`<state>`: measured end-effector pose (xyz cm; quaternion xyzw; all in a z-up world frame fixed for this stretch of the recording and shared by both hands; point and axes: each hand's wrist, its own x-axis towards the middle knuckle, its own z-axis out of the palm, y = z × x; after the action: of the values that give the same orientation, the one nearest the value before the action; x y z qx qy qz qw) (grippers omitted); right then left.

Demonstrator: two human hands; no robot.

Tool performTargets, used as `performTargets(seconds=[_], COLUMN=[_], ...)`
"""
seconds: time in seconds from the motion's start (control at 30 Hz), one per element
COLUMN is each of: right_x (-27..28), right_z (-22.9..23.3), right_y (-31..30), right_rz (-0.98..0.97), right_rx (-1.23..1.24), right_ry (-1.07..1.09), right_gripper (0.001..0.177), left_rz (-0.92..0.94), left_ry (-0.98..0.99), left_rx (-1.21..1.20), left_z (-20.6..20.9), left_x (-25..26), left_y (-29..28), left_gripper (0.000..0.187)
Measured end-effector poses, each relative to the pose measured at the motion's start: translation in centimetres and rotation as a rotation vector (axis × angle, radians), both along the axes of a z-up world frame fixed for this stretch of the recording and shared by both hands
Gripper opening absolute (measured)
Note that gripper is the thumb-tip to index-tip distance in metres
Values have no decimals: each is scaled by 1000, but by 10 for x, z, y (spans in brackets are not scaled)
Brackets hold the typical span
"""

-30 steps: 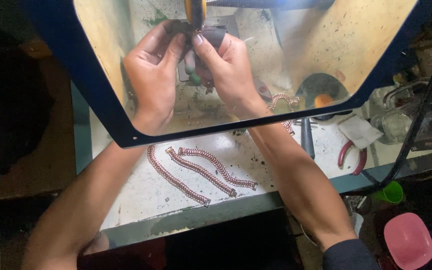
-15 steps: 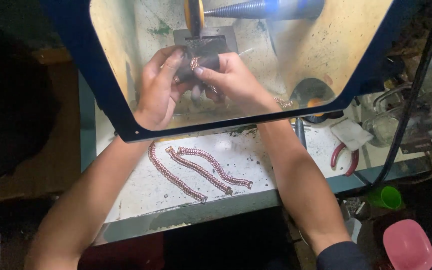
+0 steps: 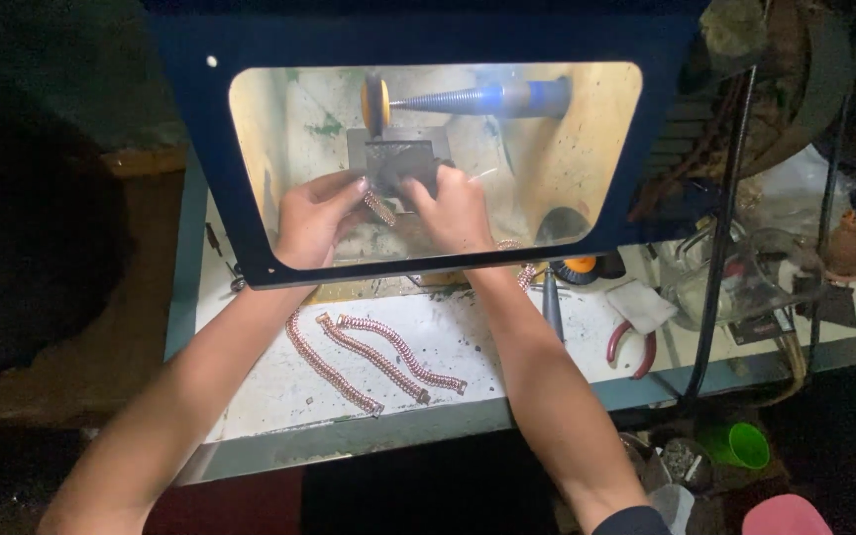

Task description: The person uses a bench grinder with a buffing wheel to polish copper-colored metal bracelets. They hold each bracelet against the spinning wheel, rotate it to polish different sections, and place the finished pieces on the workbench. The process is repeated for multiple bracelets.

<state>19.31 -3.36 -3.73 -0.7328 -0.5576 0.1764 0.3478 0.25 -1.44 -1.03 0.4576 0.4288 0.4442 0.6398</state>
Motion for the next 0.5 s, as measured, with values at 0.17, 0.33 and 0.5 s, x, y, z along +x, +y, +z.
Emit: performTargets(seconds=[0.17, 0.33, 0.5], right_x=[-27, -31, -35], right_z=[11, -2, -3], right_y=[0, 1, 13], right_rz=[193, 425, 387], right_rx=[-15, -52, 12], right_ry=[-234, -374, -466], right_gripper=[5, 18, 15], left_rz=[11, 54, 74], left_ry=[85, 138, 126], left_rx=[-23, -12, 9], left_z=[-17, -19, -11], left_x=[3, 0, -2], left_y=[10, 7, 6], left_gripper=[55, 54, 50])
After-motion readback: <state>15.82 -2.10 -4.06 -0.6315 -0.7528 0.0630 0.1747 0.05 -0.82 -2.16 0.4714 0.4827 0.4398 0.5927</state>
